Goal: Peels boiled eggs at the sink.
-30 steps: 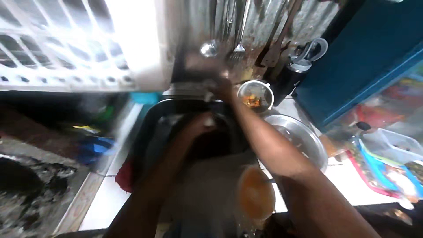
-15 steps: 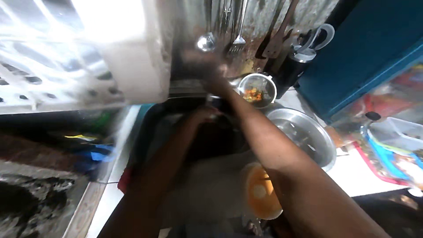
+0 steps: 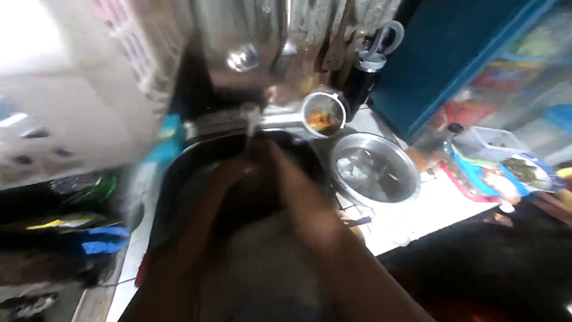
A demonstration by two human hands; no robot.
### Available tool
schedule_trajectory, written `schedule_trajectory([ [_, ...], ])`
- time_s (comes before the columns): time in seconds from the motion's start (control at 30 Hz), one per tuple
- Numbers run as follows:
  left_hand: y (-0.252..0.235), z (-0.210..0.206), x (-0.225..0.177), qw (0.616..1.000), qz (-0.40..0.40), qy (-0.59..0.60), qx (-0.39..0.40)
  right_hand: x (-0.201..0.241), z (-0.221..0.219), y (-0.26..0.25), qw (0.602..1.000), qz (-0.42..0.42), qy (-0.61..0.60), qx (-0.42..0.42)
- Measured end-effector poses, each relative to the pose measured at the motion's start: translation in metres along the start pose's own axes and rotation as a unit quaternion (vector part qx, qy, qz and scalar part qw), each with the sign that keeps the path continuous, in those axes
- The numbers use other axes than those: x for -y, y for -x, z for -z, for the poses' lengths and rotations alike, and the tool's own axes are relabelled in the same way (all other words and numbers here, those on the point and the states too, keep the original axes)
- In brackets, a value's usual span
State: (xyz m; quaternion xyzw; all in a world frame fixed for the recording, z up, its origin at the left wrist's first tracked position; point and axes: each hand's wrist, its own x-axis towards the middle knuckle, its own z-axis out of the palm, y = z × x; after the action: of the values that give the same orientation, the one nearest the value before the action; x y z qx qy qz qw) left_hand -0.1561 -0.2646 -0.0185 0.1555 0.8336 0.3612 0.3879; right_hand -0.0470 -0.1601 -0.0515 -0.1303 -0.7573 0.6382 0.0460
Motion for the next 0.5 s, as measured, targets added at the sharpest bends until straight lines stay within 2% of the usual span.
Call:
schedule_trajectory([
  [0.03,0.023,-0.005,-0.018,0.998,0.044,0.034,-0.008,-0.010,-0.005,-0.031,0.997,0.035,0.065,-0.020],
  [0.07,0.022,-0.010,-0.019,0.996,0.048,0.069,-0.030,-0.026,-0.011,-0.069,0.979,0.123,0.147,-0.071],
  [0.1,0.006,-0.011,-0.006,0.993,0.038,0.099,-0.042,-0.001,-0.006,-0.090,0.968,0.033,0.247,-0.029],
  [0.13,-0.011,-0.010,0.006,0.992,0.018,0.120,-0.043,0.026,-0.002,-0.098,0.956,-0.055,0.290,-0.007],
  [0.17,-0.025,-0.008,0.011,0.991,0.003,0.131,-0.033,0.046,0.002,-0.098,0.948,-0.090,0.305,-0.023],
  [0.2,-0.035,-0.007,0.014,0.991,-0.016,0.133,-0.027,0.057,0.006,-0.096,0.945,-0.080,0.312,-0.061],
  [0.27,-0.035,-0.008,-0.001,0.992,-0.032,0.118,-0.018,0.064,0.013,-0.107,0.939,0.013,0.328,-0.106],
  [0.33,-0.025,-0.005,-0.014,0.994,-0.045,0.097,-0.009,0.074,0.019,-0.123,0.921,0.109,0.370,-0.063],
  [0.37,-0.024,-0.001,-0.013,0.993,-0.058,0.101,-0.001,0.088,0.020,-0.123,0.911,0.114,0.397,-0.019],
  [0.4,-0.028,0.004,-0.003,0.988,-0.081,0.128,0.013,0.097,0.017,-0.126,0.898,0.116,0.424,0.002],
  [0.47,-0.046,0.015,0.028,0.973,-0.134,0.182,0.048,0.095,0.009,-0.141,0.874,0.141,0.464,-0.033],
  [0.5,-0.054,0.020,0.043,0.974,-0.140,0.168,0.065,0.098,0.012,-0.141,0.863,0.138,0.485,-0.028],
])
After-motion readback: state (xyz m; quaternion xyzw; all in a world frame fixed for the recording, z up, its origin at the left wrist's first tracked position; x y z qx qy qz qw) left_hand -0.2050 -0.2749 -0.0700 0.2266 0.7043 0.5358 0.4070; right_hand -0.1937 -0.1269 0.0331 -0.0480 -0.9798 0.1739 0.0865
